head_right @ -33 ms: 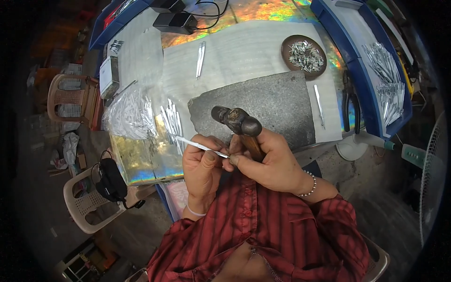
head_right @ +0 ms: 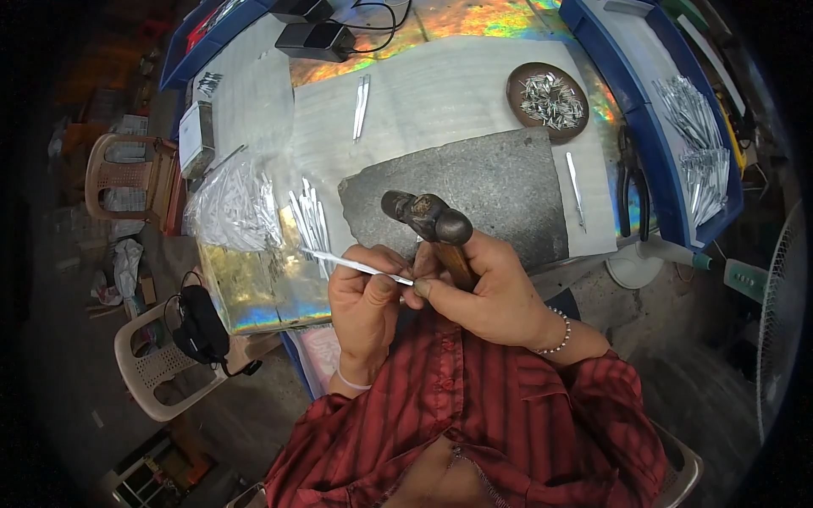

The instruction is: The recorder is using a small hammer and pins to assemble thin metal strips on a workbench.

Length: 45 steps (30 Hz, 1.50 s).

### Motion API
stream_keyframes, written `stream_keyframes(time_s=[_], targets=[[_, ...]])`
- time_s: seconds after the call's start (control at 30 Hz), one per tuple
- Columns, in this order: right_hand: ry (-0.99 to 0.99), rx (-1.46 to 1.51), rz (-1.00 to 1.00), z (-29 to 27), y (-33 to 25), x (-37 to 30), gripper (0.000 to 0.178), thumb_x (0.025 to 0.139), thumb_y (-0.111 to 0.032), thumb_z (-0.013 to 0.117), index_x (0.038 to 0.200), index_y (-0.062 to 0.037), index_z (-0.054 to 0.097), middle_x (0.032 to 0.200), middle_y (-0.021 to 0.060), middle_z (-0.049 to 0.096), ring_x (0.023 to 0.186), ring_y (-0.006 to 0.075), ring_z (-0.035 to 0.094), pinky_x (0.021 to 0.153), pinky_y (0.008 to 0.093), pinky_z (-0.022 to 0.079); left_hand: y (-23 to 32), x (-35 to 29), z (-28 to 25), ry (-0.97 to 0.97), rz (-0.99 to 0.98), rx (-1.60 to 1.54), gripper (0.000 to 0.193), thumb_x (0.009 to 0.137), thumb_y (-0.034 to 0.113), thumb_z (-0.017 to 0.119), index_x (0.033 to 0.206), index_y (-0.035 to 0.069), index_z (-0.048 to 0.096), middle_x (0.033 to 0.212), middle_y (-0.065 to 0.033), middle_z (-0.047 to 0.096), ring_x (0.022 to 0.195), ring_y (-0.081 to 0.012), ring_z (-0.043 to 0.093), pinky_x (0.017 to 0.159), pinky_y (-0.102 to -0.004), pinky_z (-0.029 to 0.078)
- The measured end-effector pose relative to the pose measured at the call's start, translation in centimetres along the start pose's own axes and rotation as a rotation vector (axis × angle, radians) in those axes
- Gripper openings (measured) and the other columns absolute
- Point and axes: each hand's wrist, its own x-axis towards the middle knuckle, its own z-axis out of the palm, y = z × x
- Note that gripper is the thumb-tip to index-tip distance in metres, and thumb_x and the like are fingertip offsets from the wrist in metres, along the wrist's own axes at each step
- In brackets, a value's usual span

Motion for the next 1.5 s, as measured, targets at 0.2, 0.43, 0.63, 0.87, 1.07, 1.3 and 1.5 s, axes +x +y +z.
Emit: stream_keyframes(time_s=[0.2, 0.43, 0.63, 0.87, 1.07, 1.3, 1.5], targets=[[-0.078, -0.072, -0.031, -0.1, -0.1, 0.4, 0.009, 0.083, 0.003, 0.056, 0.092, 0.0008, 0.053, 0.078, 0.0034, 0.057, 0.072, 0.0086, 0.057, 0.065, 0.0230, 0.046, -0.3, -0.3, -0.4, 0.017, 0.011, 0.003, 0.016, 0.088, 0.010, 0.058, 0.095, -0.002, 0.050, 0.089, -0.0153, 0.059, 0.066, -0.0178, 0.061, 0.060, -0.0260, 0.051], [0.095, -0.597, -0.007, -3.3, -0.5, 0.2, 0.026, 0.076, -0.009, 0.068, 0.097, 0.0014, 0.058, 0.077, 0.0094, 0.059, 0.068, 0.0133, 0.059, 0.060, 0.0281, 0.046, -0.2, -0.4, -1.6, 0.066, -0.059, -0.131, 0.018, 0.089, 0.016, 0.057, 0.095, 0.001, 0.048, 0.087, -0.0174, 0.059, 0.062, -0.0176, 0.060, 0.058, -0.0250, 0.049], [-0.027, -0.985, -0.214, -2.3, -0.3, 1.8, 0.040, 0.071, -0.010, 0.069, 0.106, -0.0011, 0.052, 0.090, 0.0152, 0.054, 0.077, 0.0341, 0.057, 0.065, 0.0386, 0.046, 0.5, -0.4, -2.0, 0.089, 0.006, -0.072, 0.016, 0.089, 0.014, 0.057, 0.095, 0.002, 0.048, 0.087, -0.0169, 0.059, 0.060, -0.0163, 0.058, 0.056, -0.0240, 0.047], [-0.123, -0.978, -0.195, -3.2, -0.2, 2.9, 0.036, 0.073, -0.011, 0.068, 0.103, -0.0004, 0.053, 0.091, 0.0149, 0.053, 0.079, 0.0336, 0.057, 0.067, 0.0382, 0.046, 0.2, 0.0, -2.1, 0.069, -0.003, 0.036, 0.011, 0.089, 0.007, 0.055, 0.096, 0.001, 0.049, 0.088, -0.0166, 0.060, 0.058, -0.0144, 0.057, 0.055, -0.0231, 0.047], [0.077, -0.812, -0.143, -5.1, 0.9, 1.4, 0.029, 0.077, -0.010, 0.064, 0.100, 0.0014, 0.051, 0.079, 0.0115, 0.056, 0.069, 0.0246, 0.056, 0.061, 0.0319, 0.043, -0.4, 1.0, -1.6, 0.039, -0.051, 0.139, 0.009, 0.089, 0.004, 0.053, 0.097, 0.001, 0.050, 0.091, -0.0134, 0.060, 0.060, -0.0110, 0.056, 0.057, -0.0210, 0.046], [0.156, -0.177, 0.141, -5.0, 0.5, 0.0, 0.027, 0.084, -0.012, 0.057, 0.108, 0.0009, 0.050, 0.074, 0.0081, 0.054, 0.059, 0.0113, 0.052, 0.054, 0.0278, 0.042, -1.0, 1.6, -0.6, 0.049, -0.044, 0.362, 0.007, 0.088, 0.000, 0.053, 0.095, 0.000, 0.052, 0.087, -0.0102, 0.062, 0.059, -0.0086, 0.055, 0.056, -0.0196, 0.045], [0.118, -0.535, -0.129, -5.7, 2.1, 0.1, 0.024, 0.082, -0.011, 0.060, 0.102, 0.0009, 0.056, 0.071, 0.0093, 0.059, 0.060, 0.0140, 0.058, 0.056, 0.0277, 0.045, -1.0, 1.8, 0.0, 0.102, 0.008, 0.536, 0.004, 0.088, 0.000, 0.053, 0.091, -0.002, 0.055, 0.081, -0.0094, 0.063, 0.059, -0.0091, 0.056, 0.054, -0.0200, 0.045]])
